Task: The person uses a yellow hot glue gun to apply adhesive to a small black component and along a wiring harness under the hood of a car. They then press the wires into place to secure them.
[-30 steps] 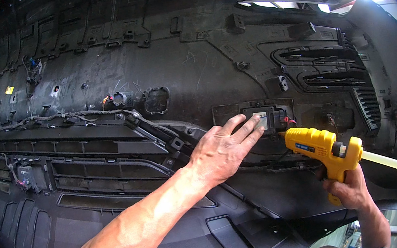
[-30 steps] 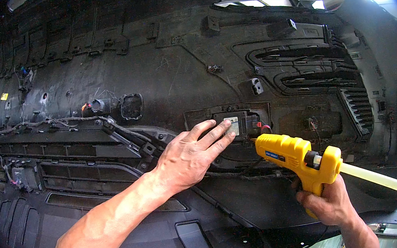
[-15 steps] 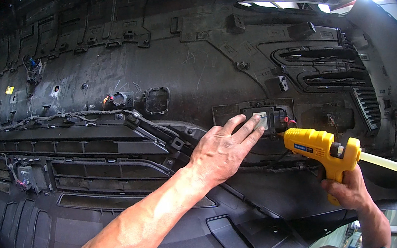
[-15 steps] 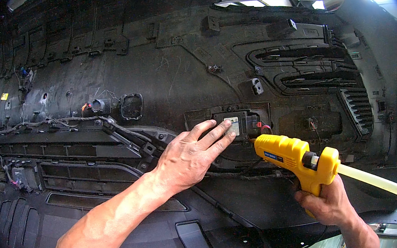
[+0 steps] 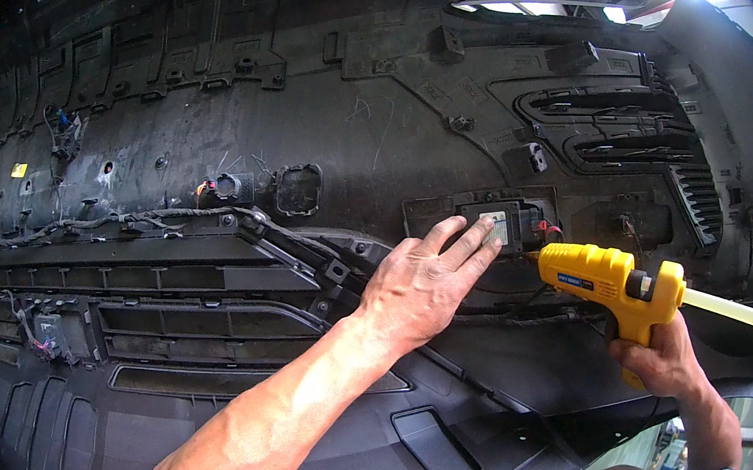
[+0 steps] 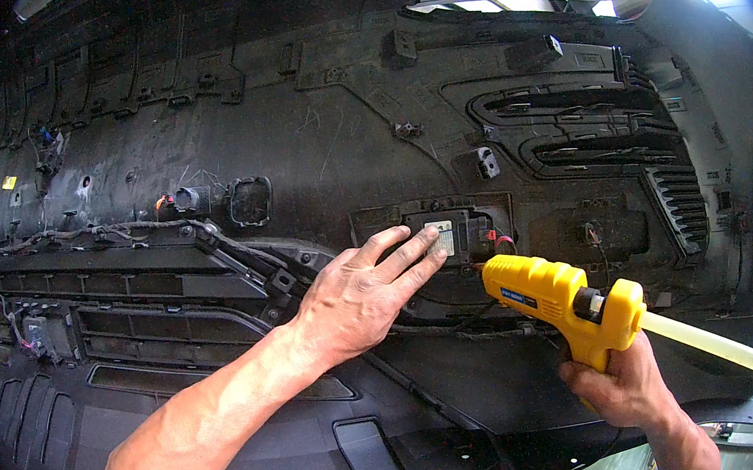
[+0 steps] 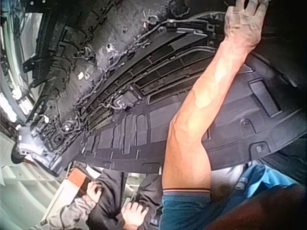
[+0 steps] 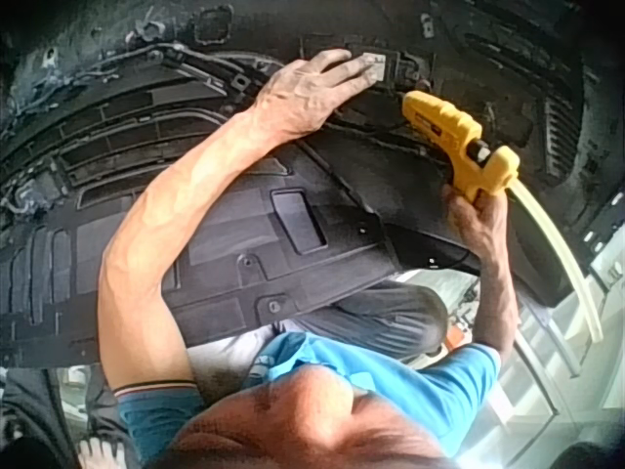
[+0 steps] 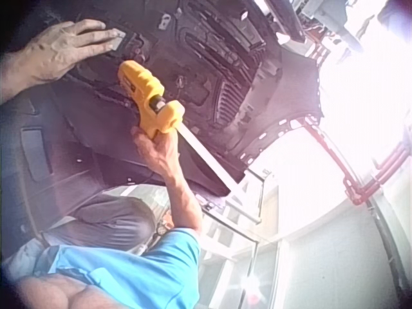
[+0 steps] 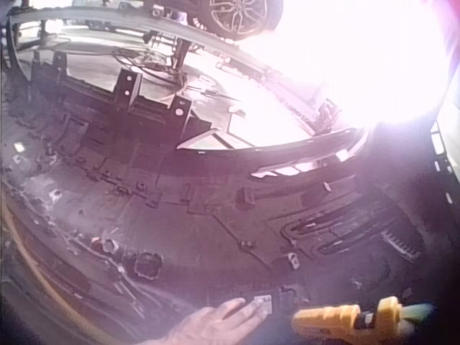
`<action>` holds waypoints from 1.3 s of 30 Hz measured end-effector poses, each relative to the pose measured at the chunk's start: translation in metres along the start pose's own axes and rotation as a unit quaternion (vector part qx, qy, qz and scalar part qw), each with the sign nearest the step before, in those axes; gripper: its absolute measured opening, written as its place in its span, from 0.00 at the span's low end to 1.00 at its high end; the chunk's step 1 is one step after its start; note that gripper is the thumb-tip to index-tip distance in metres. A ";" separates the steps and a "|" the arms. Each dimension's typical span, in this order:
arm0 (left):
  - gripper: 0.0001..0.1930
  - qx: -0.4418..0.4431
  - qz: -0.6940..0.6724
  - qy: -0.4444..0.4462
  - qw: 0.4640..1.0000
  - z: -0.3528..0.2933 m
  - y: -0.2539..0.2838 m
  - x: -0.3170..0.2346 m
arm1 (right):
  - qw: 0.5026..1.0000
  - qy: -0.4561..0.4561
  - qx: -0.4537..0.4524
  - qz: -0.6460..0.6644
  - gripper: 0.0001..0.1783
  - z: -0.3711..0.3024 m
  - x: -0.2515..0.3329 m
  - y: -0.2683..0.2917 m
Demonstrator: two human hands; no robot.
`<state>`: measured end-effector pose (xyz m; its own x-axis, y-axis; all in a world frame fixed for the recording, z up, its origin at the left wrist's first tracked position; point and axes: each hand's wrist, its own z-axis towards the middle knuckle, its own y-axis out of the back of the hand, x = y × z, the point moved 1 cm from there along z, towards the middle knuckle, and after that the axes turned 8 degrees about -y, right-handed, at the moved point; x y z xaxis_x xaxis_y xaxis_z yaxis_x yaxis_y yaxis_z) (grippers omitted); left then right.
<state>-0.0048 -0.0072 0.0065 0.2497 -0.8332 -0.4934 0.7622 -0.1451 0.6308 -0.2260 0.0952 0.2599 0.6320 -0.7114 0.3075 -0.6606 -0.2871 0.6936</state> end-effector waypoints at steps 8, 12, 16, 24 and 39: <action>0.30 0.011 0.000 0.003 1.000 0.000 0.000 -0.001 | 1.000 -0.014 0.014 0.010 0.24 -0.002 0.006 0.001; 0.30 0.012 -0.001 0.002 1.000 0.000 0.000 0.000 | 0.998 0.005 0.007 0.069 0.27 -0.001 0.006 -0.002; 0.29 0.011 0.001 0.000 1.000 0.000 0.000 0.000 | 0.995 0.016 0.023 0.100 0.30 -0.002 0.005 0.000; 0.29 0.008 0.001 0.002 1.000 0.000 0.001 0.000 | 0.994 0.029 0.006 0.105 0.31 -0.003 0.001 0.000; 0.29 0.007 -0.008 0.004 1.000 0.000 0.001 0.000 | 0.996 0.017 0.045 0.082 0.31 -0.002 0.002 0.002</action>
<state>-0.0045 -0.0074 0.0072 0.2425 -0.8270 -0.5073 0.7576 -0.1651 0.6314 -0.2247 0.0944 0.2634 0.5253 -0.7320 0.4339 -0.7882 -0.2264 0.5722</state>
